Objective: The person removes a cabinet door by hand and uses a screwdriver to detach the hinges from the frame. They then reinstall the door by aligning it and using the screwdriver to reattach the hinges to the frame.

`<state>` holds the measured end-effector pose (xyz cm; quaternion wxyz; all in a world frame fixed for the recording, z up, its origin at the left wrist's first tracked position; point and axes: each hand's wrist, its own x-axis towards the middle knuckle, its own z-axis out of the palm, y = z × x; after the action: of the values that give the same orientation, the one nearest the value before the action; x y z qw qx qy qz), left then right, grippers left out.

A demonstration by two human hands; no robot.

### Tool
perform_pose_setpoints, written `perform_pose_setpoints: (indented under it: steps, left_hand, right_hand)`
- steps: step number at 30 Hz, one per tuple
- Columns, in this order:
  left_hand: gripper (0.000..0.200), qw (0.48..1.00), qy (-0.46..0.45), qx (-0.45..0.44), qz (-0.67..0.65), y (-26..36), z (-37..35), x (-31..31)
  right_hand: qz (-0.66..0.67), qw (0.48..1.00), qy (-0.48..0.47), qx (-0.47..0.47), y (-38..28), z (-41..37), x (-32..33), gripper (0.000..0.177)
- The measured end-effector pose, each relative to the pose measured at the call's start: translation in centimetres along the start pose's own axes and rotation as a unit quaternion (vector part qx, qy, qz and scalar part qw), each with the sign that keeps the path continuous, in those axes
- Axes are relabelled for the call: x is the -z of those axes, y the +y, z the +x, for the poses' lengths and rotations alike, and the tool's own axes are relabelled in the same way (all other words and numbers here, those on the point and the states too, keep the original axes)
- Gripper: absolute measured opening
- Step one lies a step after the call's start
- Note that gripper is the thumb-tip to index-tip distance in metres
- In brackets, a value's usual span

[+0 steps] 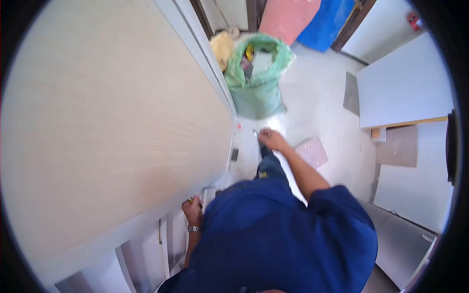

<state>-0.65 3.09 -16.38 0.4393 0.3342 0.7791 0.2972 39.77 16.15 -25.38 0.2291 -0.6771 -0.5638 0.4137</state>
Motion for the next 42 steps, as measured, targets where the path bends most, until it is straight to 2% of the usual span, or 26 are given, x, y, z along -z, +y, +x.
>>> perform_pose_setpoints:
  steps: [1, 2, 3, 6, 7, 10, 13, 16, 19, 22, 24, 25, 28, 29, 32, 33, 35, 37, 40, 42]
  left_hand:
    - [0.01, 0.998, 0.006, -0.045, -0.051, -0.3, -0.4, -0.6]
    - [0.012, 0.991, 0.011, -0.088, -0.101, -0.7, -0.7, -0.6]
    - [0.017, 0.985, -0.008, -0.082, -0.15, -2.6, 0.5, -0.5]
    - [0.019, 0.966, -0.022, -0.111, -0.231, -3.2, 0.9, -0.7]
    - [0.017, 0.967, -0.025, -0.111, -0.228, -2.9, 0.9, -0.6]
    - [0.017, 0.957, -0.038, -0.129, -0.258, -2.5, 0.6, -0.7]
    - [0.011, 0.956, -0.049, -0.112, -0.266, -1.5, -0.4, -0.6]
    - [0.01, 0.957, -0.081, -0.121, -0.25, -3.4, 0.4, -0.6]
    - [0.01, 0.952, -0.094, -0.161, -0.242, -2.7, -0.6, -0.8]
    - [0.009, 0.95, -0.088, -0.198, -0.224, -0.2, -4.3, -1.6]
    - [0.007, 0.94, -0.099, -0.217, -0.243, 0.8, -6.9, -2.4]
    - [0.007, 0.942, -0.136, -0.153, -0.265, 0.3, -7.4, -2.8]
    - [0.007, 0.953, -0.18, -0.147, -0.195, -2.4, -6.4, -5.8]
    - [0.01, 0.95, -0.194, -0.172, -0.172, -2.4, -6.6, -6.2]
    - [0.017, 0.944, -0.246, -0.201, -0.089, -1.6, -7.6, -6.8]
    - [0.027, 0.943, -0.273, -0.171, -0.081, -1.4, -7.6, -7.5]
    - [0.021, 0.947, -0.29, -0.119, -0.073, -0.9, -8.3, -8.3]
    - [0.017, 0.942, -0.315, -0.041, -0.11, -1.3, -8.2, -9.3]
    - [0.024, 0.917, -0.351, 0.075, -0.177, -4.2, -5.8, -11.0]
    - [0.028, 0.915, -0.327, 0.128, -0.2, -3.3, -5.8, -10.8]
  right_hand:
    - [0.046, 0.999, 0.006, -0.021, -0.6, -1.1, -2.4, 0.046]
    - [-0.013, 1.0, -0.022, -0.012, -2.8, -2.7, -3.2, 0.044]
    - [0.025, 0.999, -0.025, 0.02, -6.4, -5.5, -3.2, 0.047]
    - [0.057, 0.986, -0.061, 0.143, -13.6, -10.8, -4.3, 0.053]
    - [0.064, 0.979, -0.092, 0.169, -15.8, -12.1, -4.5, 0.061]
    - [0.045, 0.961, -0.097, 0.254, -21.9, -15.6, -3.9, 0.065]
    - [0.037, 0.935, -0.082, 0.343, -24.8, -17.3, -4.5, 0.074]
    - [-0.031, 0.907, -0.009, 0.419, -26.6, -18.2, -5.5, 0.089]
    - [-0.035, 0.902, 0.046, 0.428, -29.2, -19.3, -6.4, 0.098]
    - [-0.023, 0.875, 0.113, 0.471, -30.3, -19.5, -7.5, 0.107]
    - [-0.009, 0.881, 0.15, 0.449, -29.5, -20.1, -7.7, 0.108]
    - [-0.003, 0.882, 0.171, 0.439, -29.1, -20.3, -7.8, 0.109]
    - [-0.039, 0.877, 0.212, 0.429, -27.1, -20.2, -6.8, 0.103]
    - [-0.018, 0.862, 0.233, 0.45, -26.7, -20.4, -6.4, 0.091]
    - [-0.037, 0.88, 0.211, 0.425, -24.6, -20.9, -4.5, 0.097]
    - [-0.026, 0.903, 0.179, 0.39, -23.1, -20.8, -4.2, 0.091]
    - [-0.008, 0.921, 0.157, 0.356, -20.8, -20.9, -2.6, 0.054]
    - [-0.006, 0.925, 0.152, 0.349, -20.0, -21.2, -0.8, 0.032]
    - [-0.015, 0.918, 0.163, 0.362, -20.0, -22.1, 2.2, 0.021]
    - [-0.01, 0.925, 0.153, 0.347, -19.5, -22.5, 3.7, 0.02]
